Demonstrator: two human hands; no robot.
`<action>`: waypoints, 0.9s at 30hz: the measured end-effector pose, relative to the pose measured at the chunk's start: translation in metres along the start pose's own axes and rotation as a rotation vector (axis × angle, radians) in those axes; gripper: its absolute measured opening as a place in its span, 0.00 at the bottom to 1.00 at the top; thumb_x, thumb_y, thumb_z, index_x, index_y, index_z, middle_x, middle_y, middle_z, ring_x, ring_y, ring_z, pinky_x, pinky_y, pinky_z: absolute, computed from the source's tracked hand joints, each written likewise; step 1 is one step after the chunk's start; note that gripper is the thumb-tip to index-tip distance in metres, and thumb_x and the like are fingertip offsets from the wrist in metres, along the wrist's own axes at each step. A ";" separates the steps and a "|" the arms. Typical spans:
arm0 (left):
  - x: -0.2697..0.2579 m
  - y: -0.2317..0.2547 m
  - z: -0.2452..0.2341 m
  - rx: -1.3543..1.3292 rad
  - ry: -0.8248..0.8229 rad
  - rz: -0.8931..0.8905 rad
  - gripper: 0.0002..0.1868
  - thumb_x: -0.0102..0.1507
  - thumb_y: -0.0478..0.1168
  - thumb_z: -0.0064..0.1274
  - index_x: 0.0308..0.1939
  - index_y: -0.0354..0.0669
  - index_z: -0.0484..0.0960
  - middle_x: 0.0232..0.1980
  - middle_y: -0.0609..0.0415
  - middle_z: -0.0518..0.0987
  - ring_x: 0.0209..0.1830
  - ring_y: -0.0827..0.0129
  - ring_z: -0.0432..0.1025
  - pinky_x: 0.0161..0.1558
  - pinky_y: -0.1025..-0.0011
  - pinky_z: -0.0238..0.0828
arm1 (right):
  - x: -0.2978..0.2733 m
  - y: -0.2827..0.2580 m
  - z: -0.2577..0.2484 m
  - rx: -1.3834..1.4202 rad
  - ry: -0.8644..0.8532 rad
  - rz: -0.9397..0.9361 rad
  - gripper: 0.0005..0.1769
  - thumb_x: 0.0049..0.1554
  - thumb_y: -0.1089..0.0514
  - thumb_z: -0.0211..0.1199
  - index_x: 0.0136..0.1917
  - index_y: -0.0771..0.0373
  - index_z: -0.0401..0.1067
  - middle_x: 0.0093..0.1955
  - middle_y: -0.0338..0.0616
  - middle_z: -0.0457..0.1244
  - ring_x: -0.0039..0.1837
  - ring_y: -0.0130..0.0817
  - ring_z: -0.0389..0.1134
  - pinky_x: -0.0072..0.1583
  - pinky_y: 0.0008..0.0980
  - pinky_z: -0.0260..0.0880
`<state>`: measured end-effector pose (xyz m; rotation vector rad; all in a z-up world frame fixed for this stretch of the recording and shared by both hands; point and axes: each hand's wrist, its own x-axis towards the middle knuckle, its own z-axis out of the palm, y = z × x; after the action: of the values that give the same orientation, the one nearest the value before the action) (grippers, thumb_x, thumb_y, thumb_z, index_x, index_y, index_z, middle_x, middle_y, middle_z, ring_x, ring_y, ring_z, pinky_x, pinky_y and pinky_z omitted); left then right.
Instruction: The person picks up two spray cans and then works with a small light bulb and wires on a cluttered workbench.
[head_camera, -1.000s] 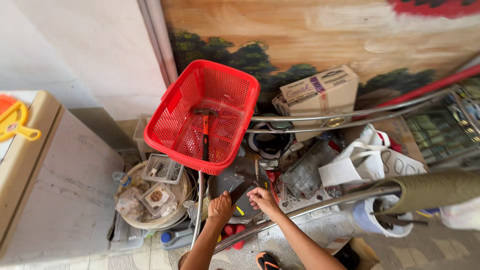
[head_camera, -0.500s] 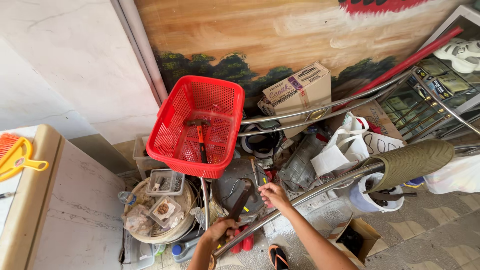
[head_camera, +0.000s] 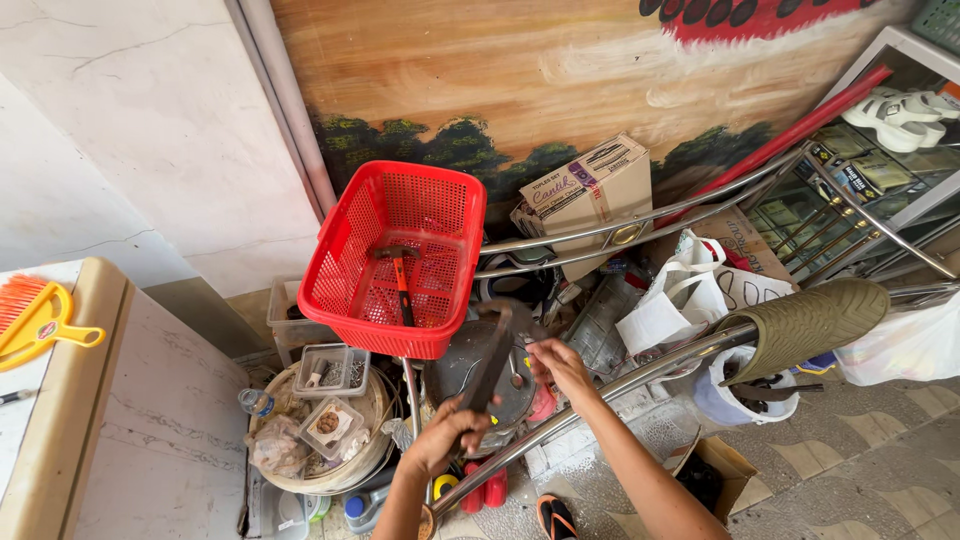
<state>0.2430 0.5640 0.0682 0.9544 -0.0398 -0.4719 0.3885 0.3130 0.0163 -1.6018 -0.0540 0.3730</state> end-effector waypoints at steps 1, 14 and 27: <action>0.000 0.010 0.003 0.062 0.020 0.030 0.21 0.60 0.35 0.53 0.58 0.34 0.76 0.28 0.60 0.71 0.19 0.79 0.63 0.23 0.78 0.64 | -0.003 -0.014 0.008 0.001 -0.027 -0.023 0.16 0.64 0.48 0.58 0.54 0.60 0.77 0.43 0.39 0.68 0.45 0.26 0.70 0.47 0.28 0.74; 0.038 0.072 0.002 0.724 0.426 0.264 0.20 0.65 0.45 0.52 0.52 0.31 0.75 0.26 0.52 0.77 0.25 0.64 0.74 0.33 0.65 0.72 | -0.003 -0.147 0.145 0.186 -0.158 -0.085 0.19 0.57 0.48 0.63 0.56 0.61 0.70 0.49 0.43 0.72 0.53 0.32 0.75 0.57 0.32 0.77; 0.075 0.123 -0.065 1.674 0.933 0.579 0.14 0.59 0.45 0.55 0.43 0.43 0.84 0.40 0.48 0.78 0.49 0.53 0.70 0.63 0.29 0.45 | 0.220 -0.074 0.156 0.205 -0.300 0.099 0.13 0.58 0.53 0.62 0.43 0.66 0.70 0.35 0.45 0.65 0.35 0.38 0.71 0.42 0.36 0.77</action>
<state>0.3715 0.6436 0.1150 2.6062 0.1632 0.7804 0.5683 0.5257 0.0406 -1.3392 -0.1612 0.6733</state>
